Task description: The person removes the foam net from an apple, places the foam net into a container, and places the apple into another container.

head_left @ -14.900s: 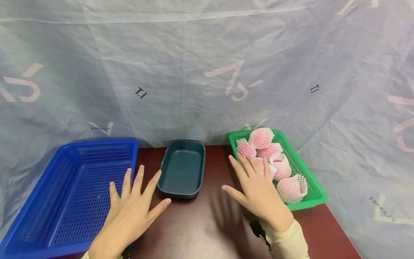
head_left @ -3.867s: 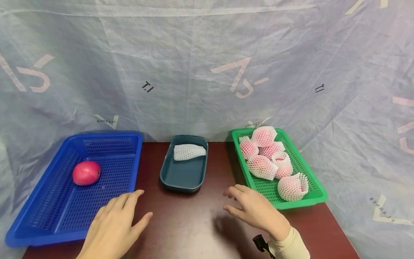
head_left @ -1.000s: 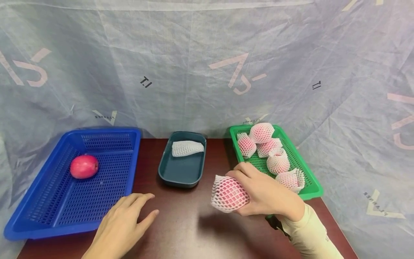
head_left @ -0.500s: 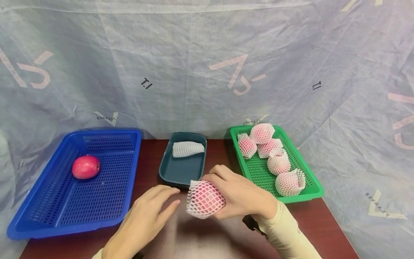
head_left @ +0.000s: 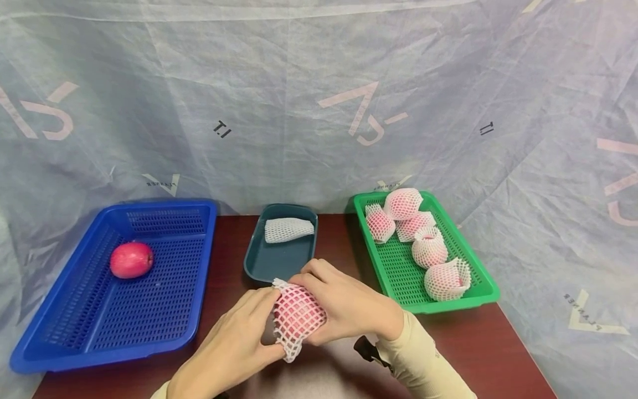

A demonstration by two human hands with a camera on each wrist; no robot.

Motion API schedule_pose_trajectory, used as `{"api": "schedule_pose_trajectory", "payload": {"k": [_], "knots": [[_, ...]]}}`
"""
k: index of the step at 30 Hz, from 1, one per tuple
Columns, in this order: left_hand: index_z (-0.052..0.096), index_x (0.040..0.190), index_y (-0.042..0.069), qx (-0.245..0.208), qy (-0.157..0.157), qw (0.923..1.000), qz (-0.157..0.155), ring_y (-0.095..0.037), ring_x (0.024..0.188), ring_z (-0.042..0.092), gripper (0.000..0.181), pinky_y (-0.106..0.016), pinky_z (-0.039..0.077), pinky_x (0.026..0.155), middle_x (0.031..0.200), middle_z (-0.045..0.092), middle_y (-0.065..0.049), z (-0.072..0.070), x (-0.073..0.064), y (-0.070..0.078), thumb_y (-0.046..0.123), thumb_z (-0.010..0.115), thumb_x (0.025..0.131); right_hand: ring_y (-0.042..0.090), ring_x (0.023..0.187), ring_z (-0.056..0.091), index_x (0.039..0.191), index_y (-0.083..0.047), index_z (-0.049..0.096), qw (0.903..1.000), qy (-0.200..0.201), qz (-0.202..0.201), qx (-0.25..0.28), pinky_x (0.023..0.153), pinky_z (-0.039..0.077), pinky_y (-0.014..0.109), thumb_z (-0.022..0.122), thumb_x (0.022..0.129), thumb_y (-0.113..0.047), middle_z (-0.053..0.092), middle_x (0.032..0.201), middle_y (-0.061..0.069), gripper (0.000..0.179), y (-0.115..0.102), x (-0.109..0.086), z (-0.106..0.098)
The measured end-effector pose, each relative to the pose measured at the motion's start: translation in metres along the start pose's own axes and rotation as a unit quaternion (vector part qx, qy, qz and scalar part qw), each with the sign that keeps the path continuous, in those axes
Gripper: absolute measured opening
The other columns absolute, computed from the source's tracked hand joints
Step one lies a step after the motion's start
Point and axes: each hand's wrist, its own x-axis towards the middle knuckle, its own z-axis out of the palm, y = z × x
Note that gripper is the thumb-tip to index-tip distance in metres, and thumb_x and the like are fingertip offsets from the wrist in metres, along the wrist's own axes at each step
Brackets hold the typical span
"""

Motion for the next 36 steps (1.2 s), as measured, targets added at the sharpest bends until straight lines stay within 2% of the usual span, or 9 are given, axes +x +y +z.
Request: {"api": "schedule_pose_trajectory", "payload": {"k": [4, 7, 12, 15, 19, 23, 27, 30, 36], "knots": [[0.057, 0.124, 0.013, 0.009, 0.003, 0.9992, -0.038, -0.007, 0.106, 0.054, 0.081, -0.032, 0.05, 0.085, 0.116, 0.059, 0.007, 0.001, 0.001, 0.001, 0.041, 0.085, 0.053, 0.006, 0.105, 0.042, 0.131, -0.015, 0.052, 0.9998, -0.011, 0.001, 0.016, 0.086, 0.037, 0.014, 0.081, 0.065, -0.042, 0.045, 0.115, -0.004, 0.076, -0.003, 0.0, 0.002], [0.057, 0.122, 0.013, 0.009, 0.008, 0.9979, -0.063, -0.008, 0.101, 0.055, 0.087, -0.033, 0.051, 0.081, 0.111, 0.059, 0.006, -0.001, 0.001, 0.001, 0.046, 0.088, 0.048, 0.006, 0.108, 0.043, 0.137, -0.015, 0.047, 0.9992, -0.016, -0.001, 0.037, 0.088, 0.039, 0.014, 0.079, 0.071, -0.043, 0.044, 0.121, -0.003, 0.078, -0.003, -0.001, 0.002], [0.059, 0.12, 0.011, -0.017, 0.017, 0.996, -0.087, -0.009, 0.097, 0.057, 0.087, -0.035, 0.053, 0.079, 0.11, 0.061, 0.003, -0.008, 0.0, -0.004, 0.043, 0.091, 0.046, 0.007, 0.111, 0.047, 0.144, -0.01, 0.039, 0.9975, -0.011, -0.018, 0.067, 0.094, 0.04, 0.017, 0.077, 0.081, -0.039, 0.044, 0.128, 0.002, 0.079, 0.0, -0.005, -0.001], [0.059, 0.119, 0.012, -0.028, 0.023, 0.9941, -0.102, -0.008, 0.094, 0.057, 0.084, -0.035, 0.053, 0.078, 0.109, 0.061, 0.005, -0.012, -0.001, -0.008, 0.04, 0.091, 0.047, 0.005, 0.104, 0.05, 0.141, -0.01, 0.044, 0.9972, -0.003, -0.018, 0.072, 0.089, 0.042, 0.016, 0.075, 0.085, -0.033, 0.05, 0.12, -0.001, 0.068, 0.003, -0.007, -0.002], [0.059, 0.122, 0.012, -0.037, 0.024, 0.9913, -0.124, -0.01, 0.095, 0.058, 0.083, -0.037, 0.052, 0.078, 0.109, 0.06, 0.006, -0.017, -0.003, -0.011, 0.037, 0.091, 0.05, 0.001, 0.093, 0.055, 0.13, -0.01, 0.055, 0.996, 0.013, -0.01, 0.088, 0.08, 0.046, 0.015, 0.072, 0.089, -0.023, 0.058, 0.105, -0.007, 0.045, 0.006, -0.008, -0.003], [0.057, 0.126, 0.012, -0.048, 0.018, 0.9872, -0.151, -0.01, 0.097, 0.058, 0.082, -0.038, 0.052, 0.08, 0.111, 0.06, 0.007, -0.021, -0.006, -0.012, 0.035, 0.09, 0.054, -0.001, 0.09, 0.055, 0.119, -0.012, 0.062, 0.9947, 0.024, -0.015, 0.099, 0.076, 0.049, 0.018, 0.07, 0.091, -0.015, 0.06, 0.101, -0.009, 0.03, 0.007, -0.009, -0.004], [0.056, 0.126, 0.017, -0.057, 0.014, 0.9819, -0.18, -0.007, 0.094, 0.056, 0.08, -0.037, 0.052, 0.078, 0.11, 0.058, 0.011, -0.026, -0.008, -0.014, 0.035, 0.09, 0.056, -0.002, 0.086, 0.053, 0.111, -0.015, 0.064, 0.9947, 0.027, -0.023, 0.097, 0.073, 0.049, 0.016, 0.07, 0.09, -0.013, 0.058, 0.096, -0.011, 0.022, 0.008, -0.013, -0.006], [0.055, 0.126, 0.02, -0.064, 0.019, 0.9792, -0.191, -0.005, 0.091, 0.055, 0.078, -0.035, 0.052, 0.075, 0.108, 0.057, 0.012, -0.029, -0.009, -0.016, 0.033, 0.091, 0.057, -0.001, 0.083, 0.053, 0.107, -0.014, 0.064, 0.9941, 0.028, -0.023, 0.102, 0.072, 0.047, 0.013, 0.07, 0.089, -0.012, 0.056, 0.093, -0.011, 0.019, 0.007, -0.015, -0.006], [0.057, 0.123, 0.019, -0.063, 0.067, 0.9775, -0.19, -0.005, 0.089, 0.053, 0.075, -0.03, 0.049, 0.073, 0.101, 0.057, 0.015, -0.033, -0.011, -0.018, 0.028, 0.091, 0.057, 0.0, 0.083, 0.053, 0.105, -0.013, 0.064, 0.993, 0.032, -0.021, 0.111, 0.072, 0.046, 0.012, 0.07, 0.089, -0.01, 0.056, 0.093, -0.009, 0.018, 0.007, -0.019, -0.004]]}}
